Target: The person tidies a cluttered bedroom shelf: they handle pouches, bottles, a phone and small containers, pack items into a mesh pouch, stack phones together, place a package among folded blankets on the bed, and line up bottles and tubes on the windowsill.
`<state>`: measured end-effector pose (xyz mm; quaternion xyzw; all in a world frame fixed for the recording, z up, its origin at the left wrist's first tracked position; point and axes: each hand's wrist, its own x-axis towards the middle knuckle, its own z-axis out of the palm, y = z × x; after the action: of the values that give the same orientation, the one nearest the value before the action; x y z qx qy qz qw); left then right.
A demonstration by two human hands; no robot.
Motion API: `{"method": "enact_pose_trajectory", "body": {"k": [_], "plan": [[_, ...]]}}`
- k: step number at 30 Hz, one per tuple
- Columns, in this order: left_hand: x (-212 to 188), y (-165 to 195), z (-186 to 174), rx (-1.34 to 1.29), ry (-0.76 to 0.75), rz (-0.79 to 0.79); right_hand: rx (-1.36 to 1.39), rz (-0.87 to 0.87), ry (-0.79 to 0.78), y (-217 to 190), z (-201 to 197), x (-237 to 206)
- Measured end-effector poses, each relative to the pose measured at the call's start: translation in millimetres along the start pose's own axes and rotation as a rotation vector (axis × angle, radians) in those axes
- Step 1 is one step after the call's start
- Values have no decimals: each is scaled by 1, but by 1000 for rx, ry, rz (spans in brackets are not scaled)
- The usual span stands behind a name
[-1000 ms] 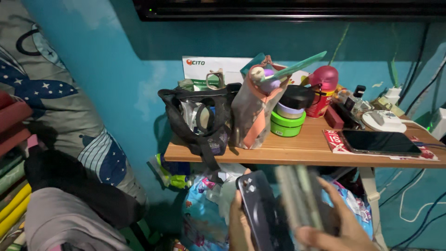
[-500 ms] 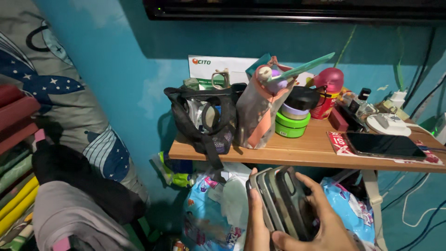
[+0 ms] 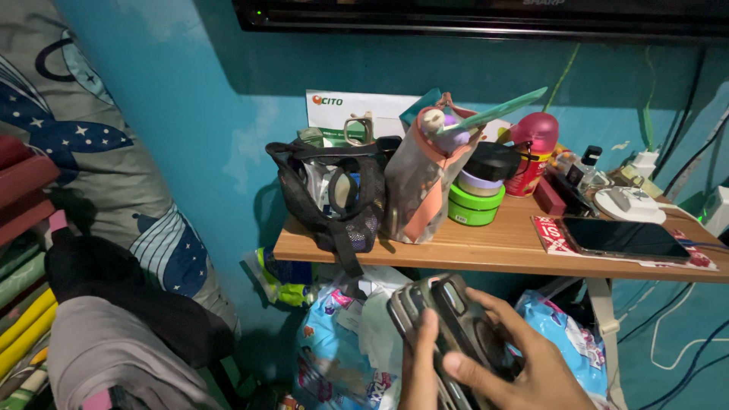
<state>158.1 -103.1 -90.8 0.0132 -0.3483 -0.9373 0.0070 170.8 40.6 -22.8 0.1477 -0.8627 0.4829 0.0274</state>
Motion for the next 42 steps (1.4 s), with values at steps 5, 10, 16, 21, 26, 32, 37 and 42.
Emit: {"method": "enact_pose_trajectory", "body": {"k": [5, 10, 16, 21, 26, 32, 37, 42], "plan": [[4, 10, -2, -443, -1, -386, 345, 286, 33, -15, -20, 10], [7, 1, -2, -404, -4, -303, -94, 109, -70, -19, -15, 8], [17, -14, -18, -344, -25, -224, -158, 224, -12, -26, -23, 10], [16, -21, -17, -406, -131, -226, -89, 116, -8, -35, -20, 10], [10, -19, -14, -497, -348, -189, -132, 130, -65, -37, -2, 9], [6, -12, -23, -426, -359, -214, -230, 153, -5, -45, 2, 9], [5, -20, -29, -411, -383, -119, -239, 154, 58, -64, 3, 9], [15, -28, -34, -471, -305, -218, -433, 241, -59, -96, 10, 3]]}}
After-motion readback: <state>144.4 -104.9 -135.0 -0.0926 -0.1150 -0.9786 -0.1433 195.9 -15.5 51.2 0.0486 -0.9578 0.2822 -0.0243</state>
